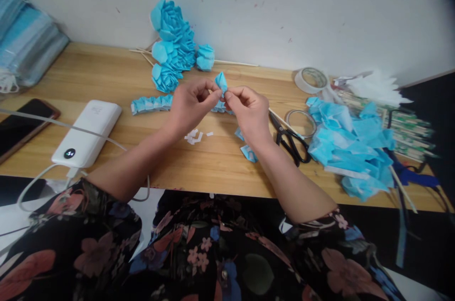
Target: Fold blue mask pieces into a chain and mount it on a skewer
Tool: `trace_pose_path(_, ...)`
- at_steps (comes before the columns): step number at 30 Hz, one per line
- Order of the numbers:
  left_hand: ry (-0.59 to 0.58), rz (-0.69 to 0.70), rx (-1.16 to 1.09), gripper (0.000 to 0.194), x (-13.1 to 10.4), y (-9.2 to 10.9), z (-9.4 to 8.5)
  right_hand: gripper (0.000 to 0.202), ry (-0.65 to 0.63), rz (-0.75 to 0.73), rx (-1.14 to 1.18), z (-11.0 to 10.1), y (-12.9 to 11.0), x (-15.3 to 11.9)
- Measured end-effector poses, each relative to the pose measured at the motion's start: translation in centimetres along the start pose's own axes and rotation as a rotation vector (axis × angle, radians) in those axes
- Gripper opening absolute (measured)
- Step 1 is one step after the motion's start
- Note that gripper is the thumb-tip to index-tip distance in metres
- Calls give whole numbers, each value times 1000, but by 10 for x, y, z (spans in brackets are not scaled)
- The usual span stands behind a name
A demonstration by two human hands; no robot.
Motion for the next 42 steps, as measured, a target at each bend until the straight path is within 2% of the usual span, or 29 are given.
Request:
trace_pose_path(30, -89, -140, -247, 15, 5, -1, 1, 13, -7, -124, -122, 1, 0, -2)
trace_pose_path(34, -90, -138, -232, 15, 4, 0, 0, 15, -7, -75, -69, 1, 3, -1)
trace_pose_path(40, 59, -86, -183, 25, 7, 2, -8, 21, 55, 96, 150, -4, 9, 5)
trace_pose_path(42, 53, -96, -185, 25, 8, 1, -8, 22, 50, 142, 205, -5, 8, 6)
Point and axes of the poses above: each hand's wrist, its own x-axis towards the middle knuckle, its own z-axis out of the palm, y = z × x, the point moved 1 cm from there along x, towards the middle knuckle, and after that the axes turned 9 degrees about -z, right-handed, at the moved point
